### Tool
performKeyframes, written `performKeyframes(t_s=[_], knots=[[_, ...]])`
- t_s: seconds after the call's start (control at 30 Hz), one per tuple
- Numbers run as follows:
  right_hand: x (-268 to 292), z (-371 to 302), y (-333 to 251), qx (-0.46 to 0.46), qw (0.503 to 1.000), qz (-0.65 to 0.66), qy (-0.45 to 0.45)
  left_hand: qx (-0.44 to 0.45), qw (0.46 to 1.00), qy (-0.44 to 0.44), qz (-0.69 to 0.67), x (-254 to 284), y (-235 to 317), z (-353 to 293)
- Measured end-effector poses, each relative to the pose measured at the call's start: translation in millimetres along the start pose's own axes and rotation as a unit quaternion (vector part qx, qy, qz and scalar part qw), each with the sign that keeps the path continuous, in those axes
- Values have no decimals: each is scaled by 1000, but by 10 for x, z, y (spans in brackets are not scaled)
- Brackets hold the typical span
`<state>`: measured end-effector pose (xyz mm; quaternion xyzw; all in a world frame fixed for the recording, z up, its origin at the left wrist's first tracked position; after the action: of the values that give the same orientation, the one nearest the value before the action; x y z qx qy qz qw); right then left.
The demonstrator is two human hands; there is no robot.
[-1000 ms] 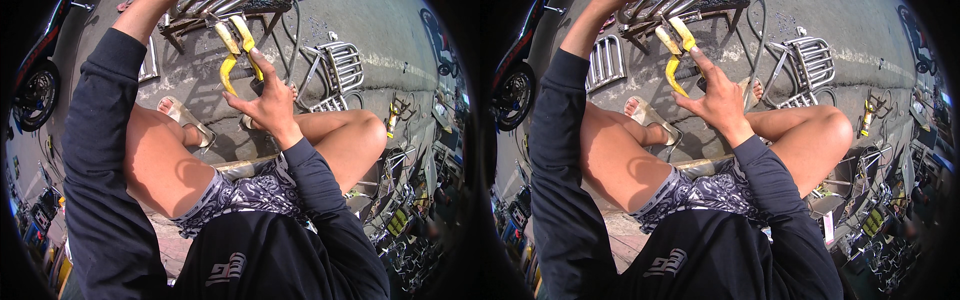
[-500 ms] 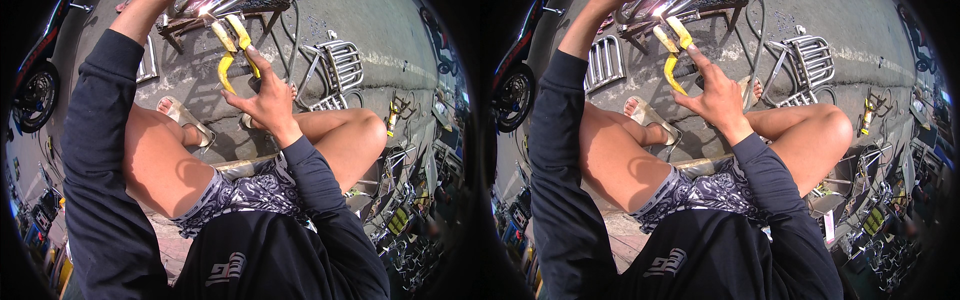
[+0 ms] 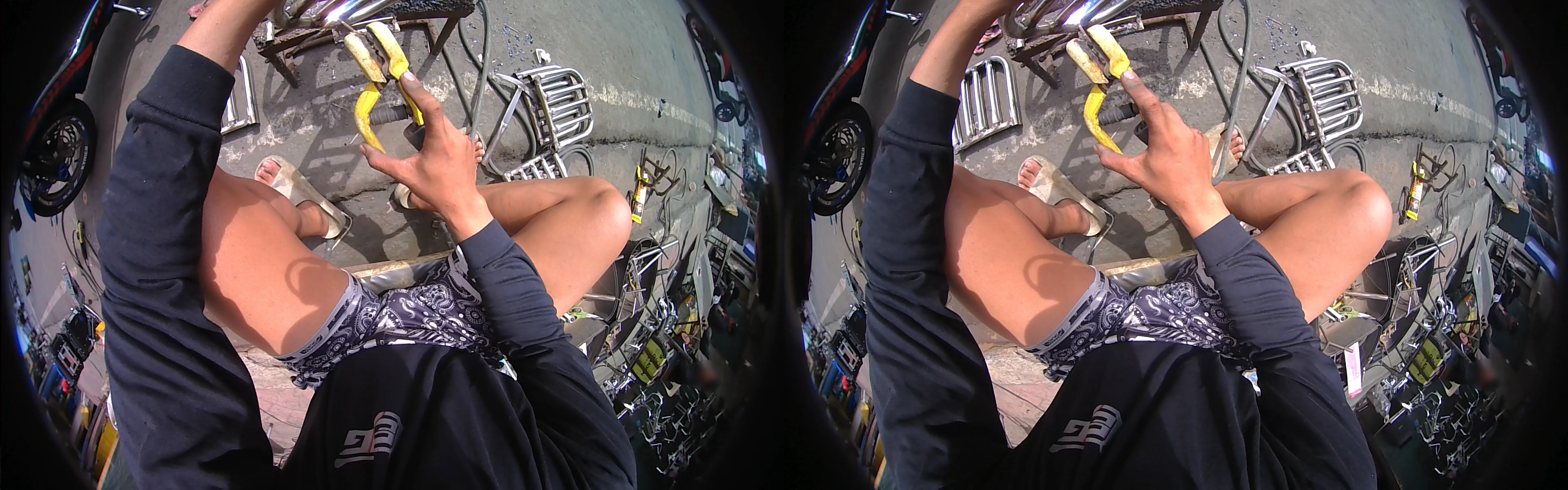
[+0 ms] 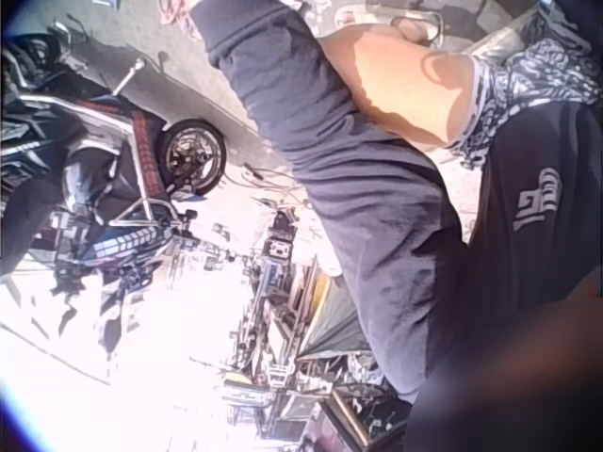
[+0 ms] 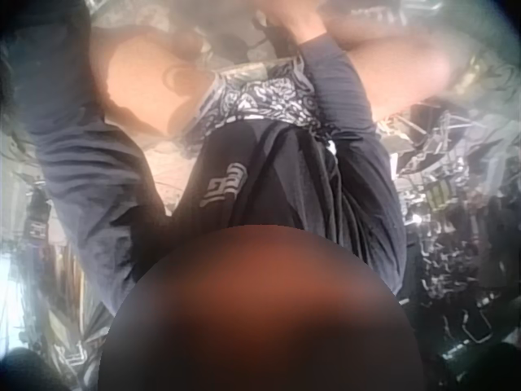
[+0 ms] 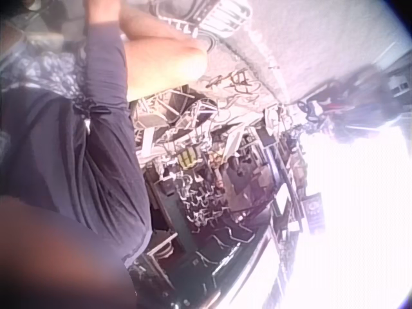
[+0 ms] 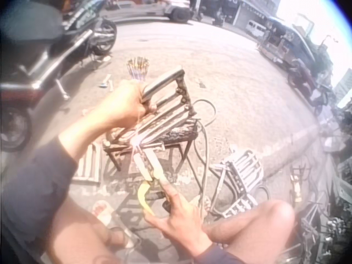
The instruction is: The person sits on the ground and welds a tubular metal frame using a handheld welding torch. They position the frame, apply the weld, and then inspect the joint before continuing.
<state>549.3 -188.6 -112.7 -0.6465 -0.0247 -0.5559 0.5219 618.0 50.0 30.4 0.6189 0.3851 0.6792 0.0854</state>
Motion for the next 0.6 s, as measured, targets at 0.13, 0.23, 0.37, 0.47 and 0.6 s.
performKeyframes(t_s=[0.13,0.23,0.37,0.47,0.6], knots=[[-6,-5,3,15,999,17,23,-23,1000,15,0,11,14,-14],[-2,-4,10,26,998,35,47,-9,1000,7,-3,11,9,-20],[-1,4,16,34,998,19,42,-27,999,15,8,16,17,-15],[-2,7,12,35,998,16,41,-29,999,17,7,12,8,-3],[-6,19,8,26,999,10,37,-28,1000,12,3,8,-1,5]])
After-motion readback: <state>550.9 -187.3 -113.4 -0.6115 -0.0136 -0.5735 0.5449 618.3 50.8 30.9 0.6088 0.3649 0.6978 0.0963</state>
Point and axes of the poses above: each hand's wrist, its own z-axis towards the middle knuckle, its own x-axis out of the back of the hand, y = z × x, the point moved 3 cm from there along z, towards the middle knuckle, and after that the axes turned 1 degree about -z, right-handed, at the moved point
